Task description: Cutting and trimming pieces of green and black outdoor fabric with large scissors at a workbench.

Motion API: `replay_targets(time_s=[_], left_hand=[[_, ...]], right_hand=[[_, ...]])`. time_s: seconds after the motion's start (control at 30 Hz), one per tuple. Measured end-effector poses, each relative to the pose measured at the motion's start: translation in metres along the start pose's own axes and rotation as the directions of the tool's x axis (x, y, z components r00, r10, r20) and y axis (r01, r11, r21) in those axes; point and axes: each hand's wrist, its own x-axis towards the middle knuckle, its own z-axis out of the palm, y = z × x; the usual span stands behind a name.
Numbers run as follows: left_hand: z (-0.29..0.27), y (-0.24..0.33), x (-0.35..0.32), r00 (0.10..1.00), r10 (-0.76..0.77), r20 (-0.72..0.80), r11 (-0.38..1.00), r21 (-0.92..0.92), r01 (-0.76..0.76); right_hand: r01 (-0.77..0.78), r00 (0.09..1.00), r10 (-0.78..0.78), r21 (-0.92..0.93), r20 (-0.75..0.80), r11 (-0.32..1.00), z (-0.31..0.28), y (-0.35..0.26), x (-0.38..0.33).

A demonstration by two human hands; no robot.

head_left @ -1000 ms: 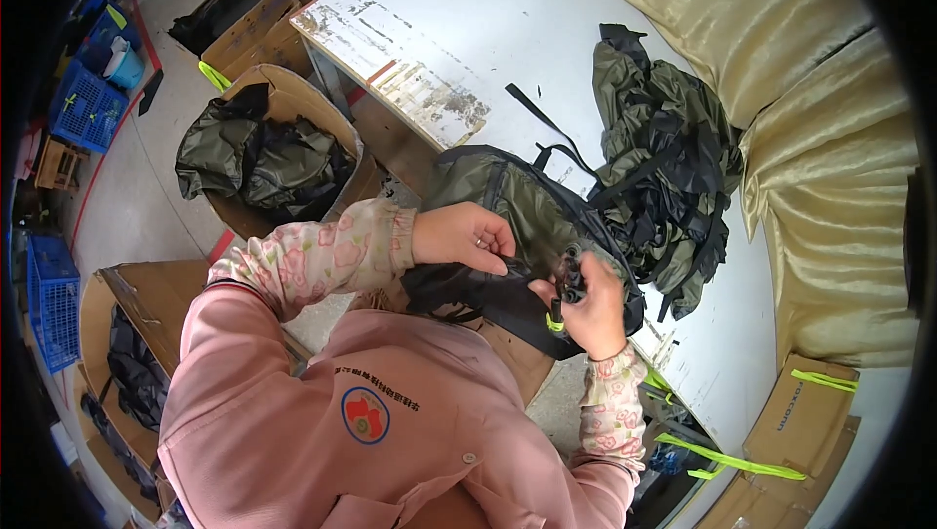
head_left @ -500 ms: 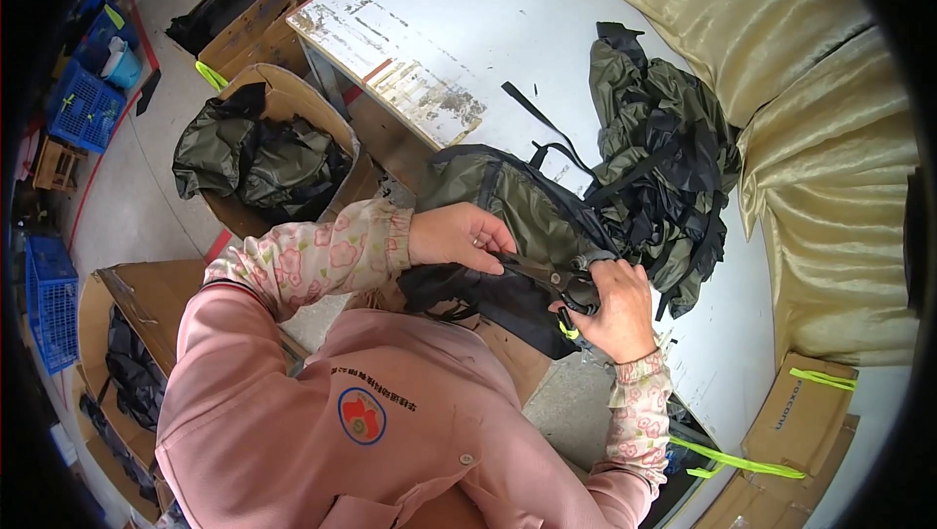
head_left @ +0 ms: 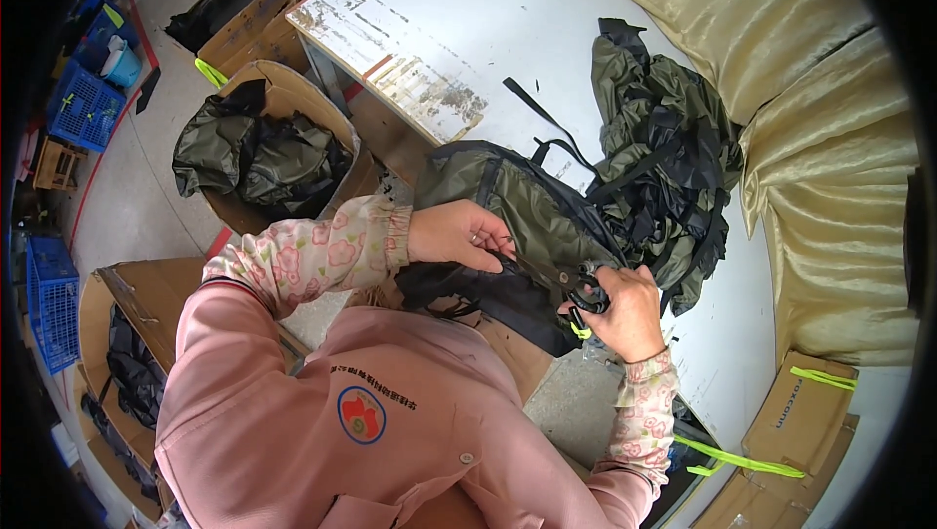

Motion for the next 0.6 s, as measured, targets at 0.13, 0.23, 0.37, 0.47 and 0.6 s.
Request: replay_targets(time_s=[0.13, 0.23, 0.37, 0.47, 0.6], left_hand=[[0.0, -0.001, 0.003, 1.0, -0.018, -0.006, 0.999, 0.03, 0.019], [-0.001, 0.016, -0.002, 0.999, -0.013, -0.048, 0.975, 0.221, 0.023], [-0.04, 0.071, -0.056, 0.965, -0.004, -0.264, 0.97, 0.234, 0.068], [-0.079, 0.121, -0.133, 0.764, 0.149, -0.627, 0.945, 0.319, 0.078], [-0.166, 0.148, -0.279, 0.428, 0.478, -0.767, 0.662, 0.635, 0.399]], right_hand=[[0.071, 0.996, -0.071, -0.004, -0.062, 0.997, -0.004, -0.006, 0.006], [0.09, 0.994, -0.09, -0.007, -0.066, 0.996, 0.003, 0.001, 0.006], [-0.052, 0.991, 0.067, 0.133, -0.114, 0.99, 0.009, 0.029, 0.007], [-0.284, 0.884, 0.376, 0.322, -0.276, 0.903, 0.02, 0.077, 0.01], [-0.419, 0.631, 0.647, 0.513, -0.428, 0.749, 0.027, 0.154, 0.025]])
